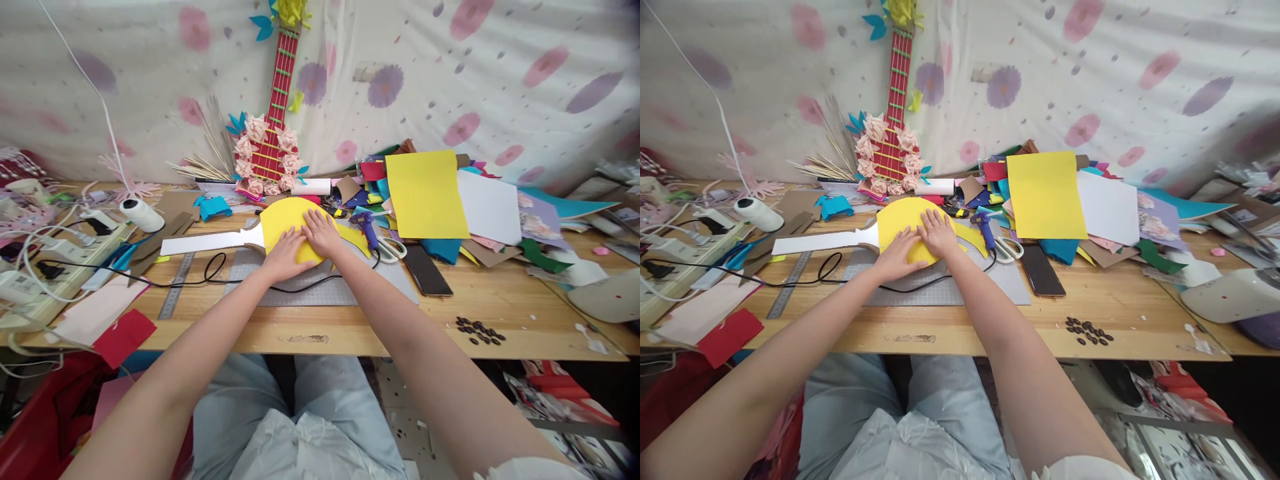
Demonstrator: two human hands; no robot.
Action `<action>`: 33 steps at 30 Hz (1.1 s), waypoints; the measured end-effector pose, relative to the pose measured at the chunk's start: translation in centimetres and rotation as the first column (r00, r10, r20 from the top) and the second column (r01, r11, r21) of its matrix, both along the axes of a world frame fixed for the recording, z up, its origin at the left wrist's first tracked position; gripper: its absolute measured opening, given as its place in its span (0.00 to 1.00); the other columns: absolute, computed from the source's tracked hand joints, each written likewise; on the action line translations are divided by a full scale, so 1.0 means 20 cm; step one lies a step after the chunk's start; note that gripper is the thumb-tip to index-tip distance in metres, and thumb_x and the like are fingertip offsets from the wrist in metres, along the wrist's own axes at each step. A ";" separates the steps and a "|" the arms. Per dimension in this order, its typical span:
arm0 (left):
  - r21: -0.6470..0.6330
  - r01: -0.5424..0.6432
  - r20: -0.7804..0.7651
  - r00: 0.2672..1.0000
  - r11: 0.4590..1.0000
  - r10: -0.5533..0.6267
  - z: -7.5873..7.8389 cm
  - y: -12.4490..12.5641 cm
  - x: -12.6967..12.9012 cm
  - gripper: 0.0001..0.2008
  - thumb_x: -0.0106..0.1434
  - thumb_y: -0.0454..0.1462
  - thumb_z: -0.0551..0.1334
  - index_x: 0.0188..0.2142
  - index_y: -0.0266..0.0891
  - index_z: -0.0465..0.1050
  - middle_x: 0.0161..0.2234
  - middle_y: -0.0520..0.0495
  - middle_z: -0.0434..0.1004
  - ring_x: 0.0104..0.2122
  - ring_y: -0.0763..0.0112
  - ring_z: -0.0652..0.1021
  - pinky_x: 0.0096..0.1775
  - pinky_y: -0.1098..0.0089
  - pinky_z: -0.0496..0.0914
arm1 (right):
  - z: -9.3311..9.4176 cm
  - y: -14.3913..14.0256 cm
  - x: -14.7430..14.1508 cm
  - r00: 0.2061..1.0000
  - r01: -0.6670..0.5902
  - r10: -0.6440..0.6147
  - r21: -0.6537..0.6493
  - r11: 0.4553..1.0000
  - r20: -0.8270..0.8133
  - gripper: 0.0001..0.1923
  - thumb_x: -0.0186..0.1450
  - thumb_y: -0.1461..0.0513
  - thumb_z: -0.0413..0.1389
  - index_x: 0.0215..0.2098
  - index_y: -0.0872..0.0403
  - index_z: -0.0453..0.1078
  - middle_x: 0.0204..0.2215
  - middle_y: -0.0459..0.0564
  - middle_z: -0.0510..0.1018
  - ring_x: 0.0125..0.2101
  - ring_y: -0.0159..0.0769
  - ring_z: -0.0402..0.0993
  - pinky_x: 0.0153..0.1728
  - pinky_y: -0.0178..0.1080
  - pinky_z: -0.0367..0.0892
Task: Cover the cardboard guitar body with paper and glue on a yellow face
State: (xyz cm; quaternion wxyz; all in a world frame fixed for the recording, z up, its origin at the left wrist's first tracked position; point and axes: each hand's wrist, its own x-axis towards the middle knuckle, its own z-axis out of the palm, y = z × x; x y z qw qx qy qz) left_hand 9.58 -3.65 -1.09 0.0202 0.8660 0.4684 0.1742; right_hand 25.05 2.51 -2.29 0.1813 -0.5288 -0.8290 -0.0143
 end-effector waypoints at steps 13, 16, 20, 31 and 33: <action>-0.034 -0.310 -0.069 0.949 0.950 0.307 -0.01 0.15 0.00 0.31 0.66 0.47 0.38 0.61 0.30 0.54 0.63 0.37 0.50 0.63 0.54 0.50 0.60 0.50 0.46 | 0.07 0.00 -0.08 0.993 -0.080 0.085 -0.061 0.995 0.080 0.27 0.68 0.58 0.36 0.63 0.60 0.51 0.63 0.57 0.49 0.63 0.48 0.42 0.59 0.55 0.41; -0.014 -0.313 -0.065 0.948 0.950 0.311 -0.03 0.12 -0.01 0.31 0.66 0.47 0.38 0.62 0.31 0.52 0.63 0.38 0.48 0.63 0.55 0.49 0.61 0.51 0.45 | 0.07 -0.03 -0.09 0.993 -0.072 0.077 -0.057 0.996 0.095 0.27 0.68 0.58 0.36 0.63 0.61 0.51 0.63 0.58 0.49 0.63 0.48 0.42 0.60 0.54 0.40; 0.011 -0.317 -0.053 0.947 0.949 0.317 -0.03 0.10 0.00 0.30 0.66 0.47 0.38 0.62 0.33 0.52 0.63 0.40 0.49 0.63 0.56 0.49 0.61 0.52 0.45 | 0.07 -0.06 -0.09 0.992 -0.058 0.062 -0.040 0.998 0.109 0.27 0.68 0.59 0.36 0.63 0.62 0.50 0.64 0.58 0.48 0.63 0.48 0.41 0.60 0.53 0.39; 0.065 -0.347 -0.090 0.932 0.936 0.352 -0.03 0.05 0.02 0.29 0.66 0.45 0.40 0.63 0.32 0.50 0.64 0.40 0.47 0.64 0.59 0.47 0.62 0.56 0.42 | 0.05 -0.09 -0.09 0.995 -0.039 0.036 0.028 0.999 0.098 0.27 0.69 0.58 0.36 0.63 0.61 0.50 0.64 0.56 0.49 0.63 0.46 0.41 0.61 0.52 0.38; 0.102 -0.338 -0.078 0.935 0.936 0.346 -0.03 0.04 0.02 0.29 0.66 0.45 0.40 0.62 0.33 0.50 0.64 0.40 0.47 0.64 0.59 0.47 0.62 0.56 0.41 | 0.04 -0.11 -0.09 0.996 -0.024 0.020 0.045 0.999 0.090 0.26 0.69 0.58 0.36 0.63 0.59 0.50 0.64 0.55 0.49 0.64 0.45 0.41 0.61 0.51 0.37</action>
